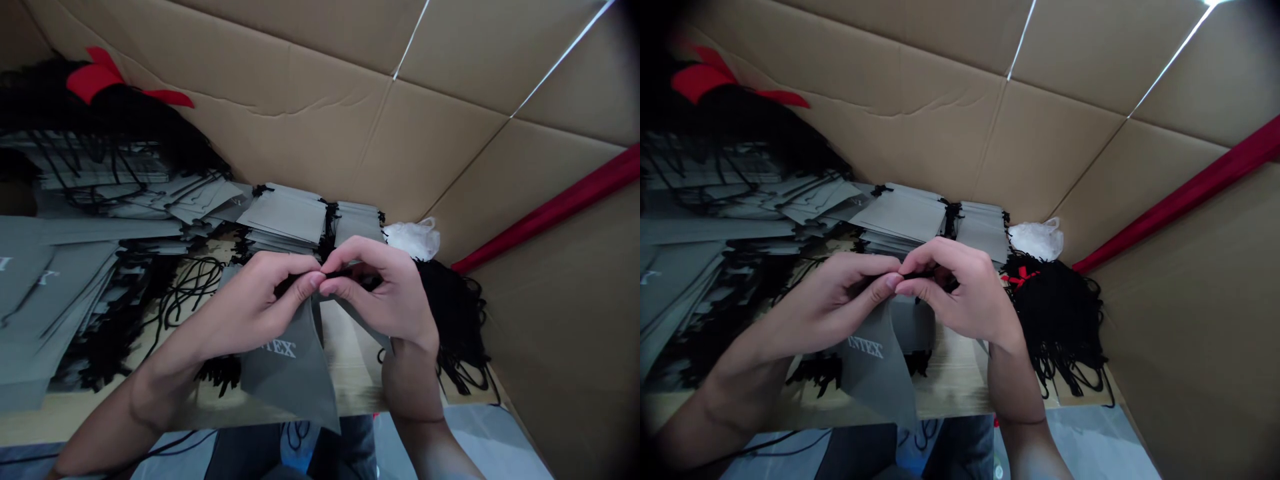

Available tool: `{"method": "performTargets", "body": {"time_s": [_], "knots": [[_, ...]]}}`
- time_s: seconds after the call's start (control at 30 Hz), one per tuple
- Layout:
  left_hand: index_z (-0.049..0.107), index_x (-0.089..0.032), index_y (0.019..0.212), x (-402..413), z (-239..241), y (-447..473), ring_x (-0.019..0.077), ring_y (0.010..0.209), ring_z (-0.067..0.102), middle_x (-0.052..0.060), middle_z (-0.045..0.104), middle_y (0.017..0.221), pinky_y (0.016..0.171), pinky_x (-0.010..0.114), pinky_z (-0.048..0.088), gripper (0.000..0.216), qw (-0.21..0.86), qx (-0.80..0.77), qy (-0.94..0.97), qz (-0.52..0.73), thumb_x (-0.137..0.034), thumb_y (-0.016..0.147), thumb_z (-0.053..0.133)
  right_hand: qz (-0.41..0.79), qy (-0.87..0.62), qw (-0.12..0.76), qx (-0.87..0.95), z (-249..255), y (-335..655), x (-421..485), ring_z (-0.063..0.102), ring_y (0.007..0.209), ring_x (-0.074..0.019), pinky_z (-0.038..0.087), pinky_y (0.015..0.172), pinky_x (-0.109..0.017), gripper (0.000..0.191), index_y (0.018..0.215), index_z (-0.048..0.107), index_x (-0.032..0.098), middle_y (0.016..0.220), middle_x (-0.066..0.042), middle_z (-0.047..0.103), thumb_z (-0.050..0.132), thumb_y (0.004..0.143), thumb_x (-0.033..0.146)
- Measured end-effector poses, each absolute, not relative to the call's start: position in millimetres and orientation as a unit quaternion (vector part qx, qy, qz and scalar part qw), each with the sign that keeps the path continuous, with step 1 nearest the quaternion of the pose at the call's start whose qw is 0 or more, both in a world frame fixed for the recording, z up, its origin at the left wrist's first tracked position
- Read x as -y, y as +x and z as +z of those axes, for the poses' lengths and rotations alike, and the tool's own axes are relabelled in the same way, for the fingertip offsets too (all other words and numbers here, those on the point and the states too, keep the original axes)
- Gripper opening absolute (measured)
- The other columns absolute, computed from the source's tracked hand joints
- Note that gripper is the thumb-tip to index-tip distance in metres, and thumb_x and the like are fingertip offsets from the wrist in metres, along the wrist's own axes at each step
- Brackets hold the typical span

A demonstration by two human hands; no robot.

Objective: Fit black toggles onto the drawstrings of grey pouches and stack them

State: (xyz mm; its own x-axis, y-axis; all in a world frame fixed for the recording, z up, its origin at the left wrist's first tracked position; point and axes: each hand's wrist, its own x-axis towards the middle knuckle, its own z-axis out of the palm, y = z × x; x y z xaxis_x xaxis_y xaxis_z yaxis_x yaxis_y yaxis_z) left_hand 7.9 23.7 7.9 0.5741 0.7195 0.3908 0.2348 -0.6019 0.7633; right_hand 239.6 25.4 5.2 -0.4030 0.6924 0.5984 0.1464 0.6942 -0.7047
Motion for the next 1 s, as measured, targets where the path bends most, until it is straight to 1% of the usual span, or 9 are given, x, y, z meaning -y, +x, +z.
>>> {"method": "performTargets", "body": {"time_s": [0.07,0.2,0.47,0.5,0.63,0.67,0.77,0.9,1.0], "knots": [[0.058,-0.018,0.079,-24.6,9.7,6.4,0.0068,0.060,0.040,-0.007,0.048,0.067,0.054,0.019,0.032,0.036,0.334,-0.272,0.831,0.351,-0.022,0.114,0.054,0.327,-0.257,0.460,0.784,4.6,241.1,-25.4,0.070,0.078,-0.0128,0.055,0.068,-0.024,0.017,0.104,0.079,0.023,0.093,0.003,0.078,0.094,0.096,0.020],[0.061,-0.018,0.082,-25.8,13.1,3.4,0.0068,0.060,0.039,-0.007,0.045,0.066,0.055,0.020,0.031,0.034,0.371,-0.216,0.831,0.353,-0.021,0.114,0.054,0.375,-0.222,0.463,0.771,3.9,239.5,-24.1,0.069,0.077,-0.0136,0.054,0.067,-0.025,0.013,0.105,0.079,0.022,0.092,0.001,0.078,0.090,0.100,0.019],[0.059,-0.019,0.079,-20.3,9.7,1.0,0.0102,0.064,0.044,-0.004,0.048,0.070,0.058,0.026,0.035,0.040,0.501,-0.154,0.772,0.360,-0.034,0.116,0.058,0.513,-0.105,0.530,0.667,-4.2,225.8,-21.0,0.068,0.070,-0.0123,0.053,0.058,-0.023,0.011,0.099,0.080,0.019,0.084,-0.001,0.074,0.090,0.097,0.015],[0.060,-0.019,0.079,-19.7,10.2,1.2,0.0100,0.063,0.043,-0.004,0.048,0.069,0.057,0.025,0.034,0.040,0.497,-0.162,0.771,0.363,-0.035,0.116,0.059,0.511,-0.108,0.527,0.670,-4.3,225.5,-20.8,0.071,0.072,-0.0126,0.054,0.059,-0.022,0.013,0.102,0.081,0.020,0.087,-0.001,0.076,0.091,0.096,0.015],[0.066,-0.018,0.082,-20.9,14.7,1.3,0.0081,0.063,0.045,-0.005,0.052,0.070,0.057,0.021,0.036,0.037,0.447,-0.175,0.796,0.369,-0.032,0.115,0.062,0.476,-0.134,0.512,0.702,-1.9,222.5,-18.9,0.083,0.083,-0.0161,0.065,0.065,-0.022,0.040,0.119,0.083,0.024,0.098,-0.001,0.085,0.103,0.085,0.015],[0.066,-0.017,0.082,-21.5,15.6,1.1,0.0080,0.063,0.046,-0.005,0.053,0.070,0.058,0.020,0.038,0.037,0.434,-0.178,0.802,0.371,-0.031,0.115,0.062,0.457,-0.141,0.520,0.708,-1.2,221.2,-18.4,0.084,0.082,-0.0161,0.067,0.067,-0.022,0.041,0.118,0.084,0.024,0.098,0.000,0.086,0.104,0.083,0.015],[0.065,-0.017,0.083,-22.8,16.3,0.4,0.0086,0.064,0.049,-0.005,0.056,0.071,0.059,0.019,0.040,0.035,0.387,-0.198,0.821,0.371,-0.029,0.115,0.060,0.416,-0.144,0.544,0.714,-0.2,218.2,-18.4,0.083,0.078,-0.0144,0.069,0.070,-0.022,0.027,0.109,0.087,0.021,0.093,-0.001,0.087,0.098,0.088,0.009],[0.064,-0.018,0.087,-23.3,14.2,0.2,0.0073,0.061,0.046,-0.007,0.054,0.069,0.055,0.019,0.035,0.028,0.347,-0.214,0.843,0.350,-0.021,0.114,0.058,0.451,-0.164,0.538,0.693,0.4,220.9,-20.1,0.083,0.076,-0.0129,0.069,0.072,-0.020,0.026,0.106,0.087,0.018,0.088,0.000,0.086,0.097,0.087,0.002],[0.067,-0.018,0.088,-22.0,15.1,1.6,0.0076,0.062,0.047,-0.006,0.057,0.071,0.057,0.019,0.038,0.026,0.373,-0.197,0.840,0.340,-0.021,0.113,0.061,0.498,-0.170,0.516,0.676,1.1,224.8,-21.0,0.077,0.068,-0.0110,0.064,0.064,-0.019,0.024,0.102,0.085,0.018,0.084,0.000,0.084,0.098,0.087,0.005]]}}
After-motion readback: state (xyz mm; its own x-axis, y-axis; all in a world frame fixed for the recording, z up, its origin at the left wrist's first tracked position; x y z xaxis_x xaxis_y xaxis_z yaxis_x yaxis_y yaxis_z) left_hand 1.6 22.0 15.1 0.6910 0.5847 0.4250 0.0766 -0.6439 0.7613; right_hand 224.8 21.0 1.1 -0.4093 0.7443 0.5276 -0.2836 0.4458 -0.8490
